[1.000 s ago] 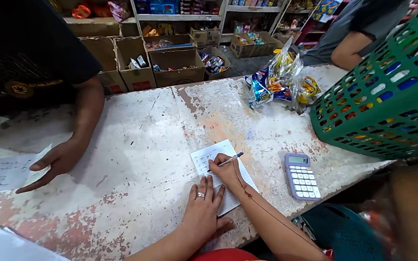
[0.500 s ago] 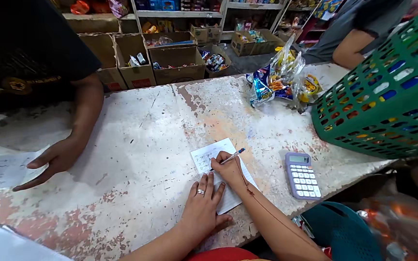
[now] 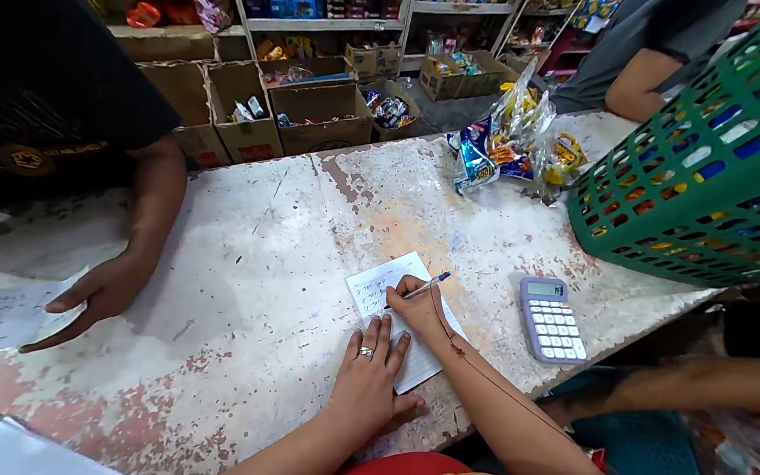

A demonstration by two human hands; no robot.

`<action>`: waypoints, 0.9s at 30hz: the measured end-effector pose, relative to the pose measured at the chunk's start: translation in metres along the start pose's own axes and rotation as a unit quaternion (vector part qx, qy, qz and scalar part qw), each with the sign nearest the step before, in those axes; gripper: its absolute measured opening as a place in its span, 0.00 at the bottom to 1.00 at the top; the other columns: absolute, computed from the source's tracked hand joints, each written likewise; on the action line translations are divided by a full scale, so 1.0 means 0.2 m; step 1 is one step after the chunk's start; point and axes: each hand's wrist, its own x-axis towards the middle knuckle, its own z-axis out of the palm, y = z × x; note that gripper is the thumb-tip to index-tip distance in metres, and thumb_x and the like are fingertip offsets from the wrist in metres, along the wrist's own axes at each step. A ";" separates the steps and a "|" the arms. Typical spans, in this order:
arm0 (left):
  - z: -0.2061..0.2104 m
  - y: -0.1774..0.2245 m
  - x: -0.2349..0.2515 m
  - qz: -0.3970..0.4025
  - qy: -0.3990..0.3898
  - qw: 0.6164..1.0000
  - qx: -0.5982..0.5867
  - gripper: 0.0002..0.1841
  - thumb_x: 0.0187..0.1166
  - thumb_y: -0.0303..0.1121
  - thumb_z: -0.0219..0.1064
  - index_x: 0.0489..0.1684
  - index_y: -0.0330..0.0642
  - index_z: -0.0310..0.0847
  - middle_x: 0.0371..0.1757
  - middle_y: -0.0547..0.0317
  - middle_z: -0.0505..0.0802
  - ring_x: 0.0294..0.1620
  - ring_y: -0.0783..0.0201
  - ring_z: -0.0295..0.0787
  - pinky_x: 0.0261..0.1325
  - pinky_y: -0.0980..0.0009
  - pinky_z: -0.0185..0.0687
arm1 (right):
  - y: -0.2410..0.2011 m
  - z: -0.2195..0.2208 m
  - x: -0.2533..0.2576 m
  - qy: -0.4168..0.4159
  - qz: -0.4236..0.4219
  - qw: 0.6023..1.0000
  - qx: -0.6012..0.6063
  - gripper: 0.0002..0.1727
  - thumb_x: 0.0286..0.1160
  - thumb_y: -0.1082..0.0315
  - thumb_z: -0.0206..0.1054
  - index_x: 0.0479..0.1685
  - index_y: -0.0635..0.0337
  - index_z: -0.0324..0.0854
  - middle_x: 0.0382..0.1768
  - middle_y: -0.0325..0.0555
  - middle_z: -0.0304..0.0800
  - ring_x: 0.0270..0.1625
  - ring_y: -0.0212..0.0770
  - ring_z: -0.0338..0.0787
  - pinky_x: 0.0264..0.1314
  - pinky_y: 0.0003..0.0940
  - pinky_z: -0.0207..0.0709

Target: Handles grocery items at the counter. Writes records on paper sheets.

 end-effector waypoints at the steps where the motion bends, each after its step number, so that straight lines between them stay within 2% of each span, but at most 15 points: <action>1: 0.01 0.00 0.00 0.003 0.006 1.000 -0.003 0.53 0.70 0.81 0.44 0.87 0.46 0.69 0.89 0.33 0.66 0.89 0.34 0.62 0.83 0.36 0.61 | -0.01 0.00 0.00 -0.003 0.001 1.000 -0.010 0.17 0.69 0.67 0.70 0.13 0.54 0.72 0.13 0.28 0.71 0.19 0.20 0.70 0.25 0.19 0.65; 10: 0.01 0.00 0.00 0.006 0.001 1.000 -0.005 0.54 0.70 0.81 0.44 0.88 0.46 0.67 0.90 0.33 0.64 0.91 0.36 0.59 0.86 0.38 0.57 | 0.00 0.00 -0.01 0.025 -0.010 0.999 -0.020 0.18 0.69 0.69 0.69 0.12 0.53 0.70 0.12 0.26 0.67 0.18 0.18 0.67 0.24 0.18 0.60; 16: -0.01 -0.01 0.00 0.006 -0.012 1.000 -0.010 0.54 0.70 0.81 0.44 0.88 0.47 0.66 0.91 0.34 0.63 0.91 0.36 0.57 0.86 0.37 0.56 | -0.02 0.00 -0.01 0.026 -0.007 0.999 -0.019 0.17 0.69 0.70 0.68 0.12 0.54 0.71 0.13 0.27 0.68 0.19 0.19 0.68 0.25 0.19 0.61; 18: -0.01 -0.02 0.00 0.005 -0.014 1.000 -0.009 0.53 0.72 0.80 0.44 0.89 0.47 0.65 0.91 0.35 0.62 0.92 0.37 0.56 0.87 0.37 0.55 | -0.01 0.00 -0.01 0.021 -0.014 0.999 -0.025 0.18 0.69 0.70 0.68 0.11 0.53 0.70 0.12 0.27 0.67 0.19 0.19 0.67 0.25 0.19 0.61; 21: -0.01 -0.02 0.00 0.003 -0.027 0.999 -0.021 0.48 0.76 0.76 0.45 0.90 0.50 0.65 0.93 0.40 0.61 0.92 0.37 0.54 0.87 0.36 0.52 | -0.03 0.00 -0.02 0.001 -0.010 0.997 -0.073 0.18 0.71 0.65 0.66 0.13 0.53 0.70 0.14 0.28 0.67 0.20 0.22 0.68 0.27 0.22 0.62; 23: -0.03 -0.01 0.00 0.002 -0.058 0.997 -0.046 0.45 0.78 0.73 0.46 0.92 0.54 0.61 0.94 0.43 0.58 0.94 0.37 0.49 0.88 0.34 0.48 | -0.04 -0.03 -0.03 -0.023 0.003 0.992 -0.120 0.16 0.74 0.61 0.65 0.18 0.56 0.75 0.16 0.32 0.71 0.23 0.27 0.72 0.30 0.27 0.66; 25: -0.05 0.00 0.00 0.004 -0.056 0.995 -0.077 0.43 0.79 0.71 0.50 0.91 0.54 0.63 0.94 0.43 0.59 0.94 0.35 0.49 0.87 0.32 0.48 | -0.05 -0.06 -0.03 -0.033 0.016 0.990 -0.139 0.17 0.74 0.58 0.68 0.24 0.63 0.81 0.21 0.42 0.79 0.27 0.35 0.79 0.35 0.36 0.72; 27: -0.06 0.00 0.00 0.005 -0.045 0.995 -0.092 0.42 0.80 0.68 0.55 0.90 0.52 0.64 0.93 0.41 0.60 0.93 0.34 0.49 0.87 0.31 0.48 | -0.03 -0.04 -0.02 -0.004 -0.001 0.996 -0.093 0.17 0.71 0.58 0.73 0.26 0.64 0.81 0.22 0.41 0.80 0.27 0.32 0.79 0.36 0.34 0.73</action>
